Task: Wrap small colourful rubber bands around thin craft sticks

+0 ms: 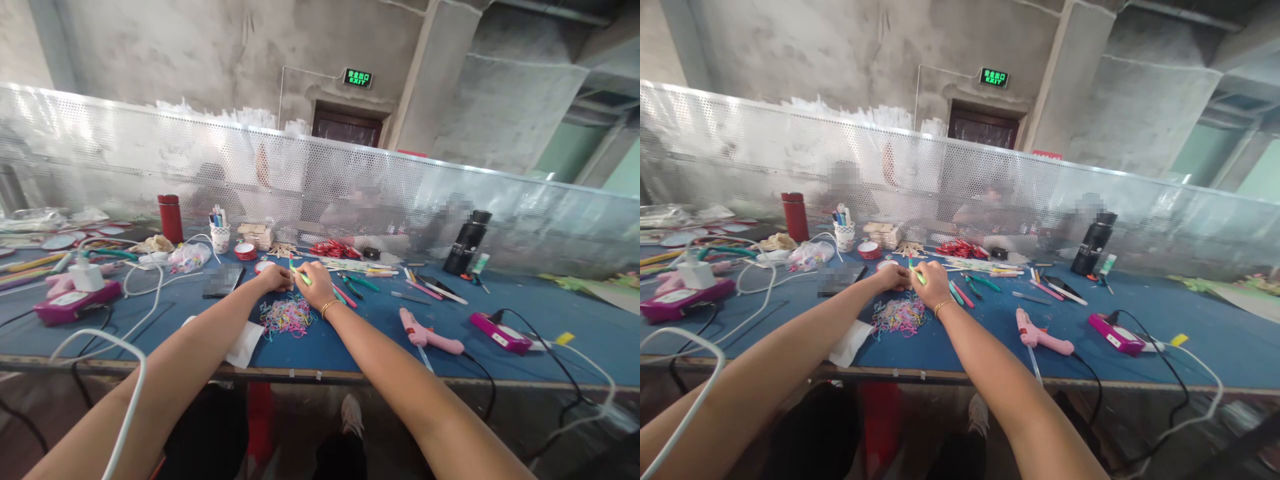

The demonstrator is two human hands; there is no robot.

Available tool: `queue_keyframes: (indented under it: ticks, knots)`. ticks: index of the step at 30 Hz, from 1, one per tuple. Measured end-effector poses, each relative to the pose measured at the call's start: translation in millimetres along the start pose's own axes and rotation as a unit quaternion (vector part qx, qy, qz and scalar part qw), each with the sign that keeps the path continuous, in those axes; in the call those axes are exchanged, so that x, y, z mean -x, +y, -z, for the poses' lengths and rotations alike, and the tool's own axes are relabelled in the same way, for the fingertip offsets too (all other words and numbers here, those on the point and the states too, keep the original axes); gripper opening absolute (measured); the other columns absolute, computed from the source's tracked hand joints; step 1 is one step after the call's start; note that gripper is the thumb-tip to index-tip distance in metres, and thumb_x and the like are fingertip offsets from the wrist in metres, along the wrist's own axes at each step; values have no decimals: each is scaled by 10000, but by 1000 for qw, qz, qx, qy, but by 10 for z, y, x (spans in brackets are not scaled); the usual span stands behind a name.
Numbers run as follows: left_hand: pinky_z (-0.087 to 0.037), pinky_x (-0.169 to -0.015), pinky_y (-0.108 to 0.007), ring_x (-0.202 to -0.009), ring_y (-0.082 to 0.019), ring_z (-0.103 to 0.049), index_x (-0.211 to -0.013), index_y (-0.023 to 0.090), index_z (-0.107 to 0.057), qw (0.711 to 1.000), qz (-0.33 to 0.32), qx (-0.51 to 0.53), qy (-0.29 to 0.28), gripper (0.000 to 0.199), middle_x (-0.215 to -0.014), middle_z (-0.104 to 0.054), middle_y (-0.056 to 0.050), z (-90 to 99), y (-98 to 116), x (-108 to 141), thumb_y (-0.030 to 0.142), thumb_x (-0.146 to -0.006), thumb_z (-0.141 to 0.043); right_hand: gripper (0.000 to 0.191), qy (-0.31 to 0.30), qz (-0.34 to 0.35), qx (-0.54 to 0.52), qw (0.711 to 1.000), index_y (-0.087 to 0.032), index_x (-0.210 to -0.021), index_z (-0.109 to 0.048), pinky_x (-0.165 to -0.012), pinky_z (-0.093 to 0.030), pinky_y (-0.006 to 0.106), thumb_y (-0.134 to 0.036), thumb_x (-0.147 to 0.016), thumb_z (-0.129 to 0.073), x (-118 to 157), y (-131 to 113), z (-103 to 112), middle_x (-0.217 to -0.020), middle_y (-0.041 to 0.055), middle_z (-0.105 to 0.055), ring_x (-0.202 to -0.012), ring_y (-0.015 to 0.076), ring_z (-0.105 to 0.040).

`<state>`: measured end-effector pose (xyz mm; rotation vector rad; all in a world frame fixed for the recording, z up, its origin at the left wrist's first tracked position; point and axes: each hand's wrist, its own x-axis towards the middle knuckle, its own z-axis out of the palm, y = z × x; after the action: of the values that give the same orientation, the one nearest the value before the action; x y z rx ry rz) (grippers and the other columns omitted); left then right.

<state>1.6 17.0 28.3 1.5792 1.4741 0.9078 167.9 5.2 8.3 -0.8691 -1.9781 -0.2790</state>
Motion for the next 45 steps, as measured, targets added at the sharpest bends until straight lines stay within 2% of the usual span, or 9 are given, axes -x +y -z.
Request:
queue_keyframes:
  ticks: [8,14,20,27,35,41,45]
  knots:
    - [-484,-535,-169,-543,-87,-591,-616,144,-627,1000,-1,4,-4,104,-547,-620,18,0,0,-5,111,-654,-719,83,2,-1,10,1000,-220,-836,-605,-780,-361,289,-284,-857,-557,-6,3,8,-782,24,-607,-838,188,-524]
    - [-471,-515,-160,-517,-70,-559,-585,138,-619,1000,-14,4,-13,142,-565,-632,13,3,3,0,148,-638,-750,108,17,-31,46,998,-209,-797,-600,-759,-341,296,-277,-861,-546,-9,26,27,-741,28,-598,-800,188,-519]
    - [-486,-546,-186,-540,-88,-583,-593,139,-609,1000,-3,1,-4,196,-552,-623,16,1,-4,-9,190,-593,-799,102,7,0,22,1000,-210,-825,-607,-788,-345,285,-279,-863,-543,-3,22,10,-781,25,-611,-833,181,-525]
    - [-472,-520,-170,-542,-87,-581,-569,144,-605,1000,-14,-1,-17,200,-572,-642,18,8,1,-2,203,-599,-794,108,15,-24,43,999,-209,-798,-605,-767,-336,287,-280,-857,-550,-4,35,22,-747,26,-604,-805,184,-521]
    - [-494,-562,-186,-601,-113,-621,-583,150,-609,1000,-2,4,-6,195,-573,-640,17,0,-16,-22,191,-598,-799,95,16,-1,27,1000,-209,-822,-606,-791,-335,287,-281,-860,-557,5,13,7,-774,20,-600,-832,176,-523]
    - [-475,-517,-171,-535,-84,-578,-571,137,-602,1000,-12,-2,-13,191,-576,-645,11,9,-19,-24,177,-612,-784,122,16,-19,42,999,-209,-816,-605,-775,-331,294,-292,-874,-537,1,31,3,-756,26,-598,-813,183,-515]
    - [-485,-540,-171,-572,-95,-604,-598,147,-627,1000,-12,1,-12,172,-572,-641,16,10,-53,-57,196,-607,-791,121,15,-4,31,999,-209,-845,-605,-797,-335,296,-301,-881,-535,-1,24,-1,-786,30,-611,-837,185,-519]
